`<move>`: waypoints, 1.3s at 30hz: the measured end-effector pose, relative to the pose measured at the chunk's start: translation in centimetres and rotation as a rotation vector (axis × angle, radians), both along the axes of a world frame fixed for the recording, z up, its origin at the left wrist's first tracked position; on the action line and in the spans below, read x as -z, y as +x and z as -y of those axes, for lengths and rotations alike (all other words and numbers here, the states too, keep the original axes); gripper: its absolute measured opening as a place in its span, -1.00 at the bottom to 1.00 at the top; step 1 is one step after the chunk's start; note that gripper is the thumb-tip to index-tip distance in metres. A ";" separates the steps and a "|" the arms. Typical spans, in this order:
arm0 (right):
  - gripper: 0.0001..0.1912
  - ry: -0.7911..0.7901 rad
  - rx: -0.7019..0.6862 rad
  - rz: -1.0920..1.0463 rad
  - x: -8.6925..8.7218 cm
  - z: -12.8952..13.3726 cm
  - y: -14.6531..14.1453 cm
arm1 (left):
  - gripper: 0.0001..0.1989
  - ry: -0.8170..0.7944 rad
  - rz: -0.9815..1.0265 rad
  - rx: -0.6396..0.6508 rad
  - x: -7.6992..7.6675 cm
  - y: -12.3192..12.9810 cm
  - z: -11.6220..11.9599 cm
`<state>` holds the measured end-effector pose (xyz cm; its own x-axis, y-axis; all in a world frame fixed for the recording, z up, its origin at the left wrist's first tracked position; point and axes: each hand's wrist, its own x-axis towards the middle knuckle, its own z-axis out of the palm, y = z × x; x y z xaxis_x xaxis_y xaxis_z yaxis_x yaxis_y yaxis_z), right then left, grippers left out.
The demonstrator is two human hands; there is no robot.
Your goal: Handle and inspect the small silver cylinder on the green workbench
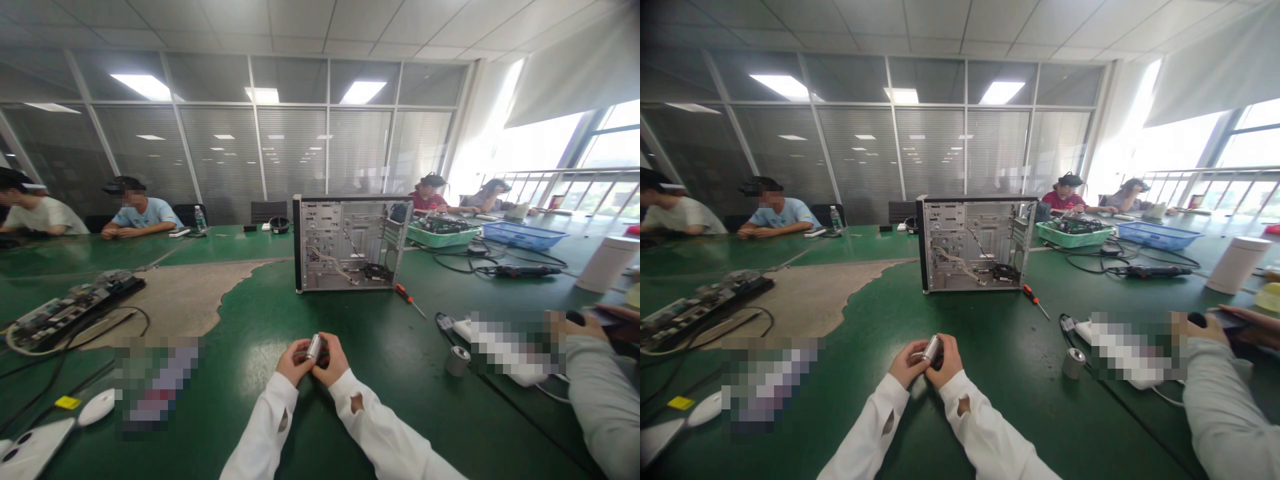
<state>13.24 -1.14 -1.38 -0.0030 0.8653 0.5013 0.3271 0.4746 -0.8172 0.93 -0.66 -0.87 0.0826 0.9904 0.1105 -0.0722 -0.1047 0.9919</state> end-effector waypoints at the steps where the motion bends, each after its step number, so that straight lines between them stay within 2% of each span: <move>1: -0.37 0.000 0.004 0.005 0.0 0.0 0.0 | -0.50 -0.004 0.004 0.001 0.0 0.0 0.0; 6: -0.36 0.017 0.031 0.056 -0.3 0.2 0.0 | -0.52 -0.033 0.053 0.022 0.0 -0.1 -0.2; 12: -0.34 0.052 0.041 0.143 -0.7 0.3 0.2 | -0.51 -0.222 0.247 0.092 0.7 -0.3 -0.5; 18: -0.36 0.076 0.072 0.156 -0.7 0.3 0.3 | -0.52 -0.337 0.405 0.125 0.6 -0.1 -0.5; 25: -0.40 0.106 0.118 0.151 -0.4 0.0 0.2 | -0.50 -0.338 0.394 0.119 0.5 -0.1 -0.4; 30: -0.41 0.072 0.134 0.161 -0.5 0.1 0.4 | -0.55 -0.353 0.404 0.108 -0.2 -0.1 -0.1; 39: -0.40 0.032 0.083 0.179 -1.6 0.8 0.7 | -0.60 -0.397 0.412 0.055 -0.8 -0.1 0.2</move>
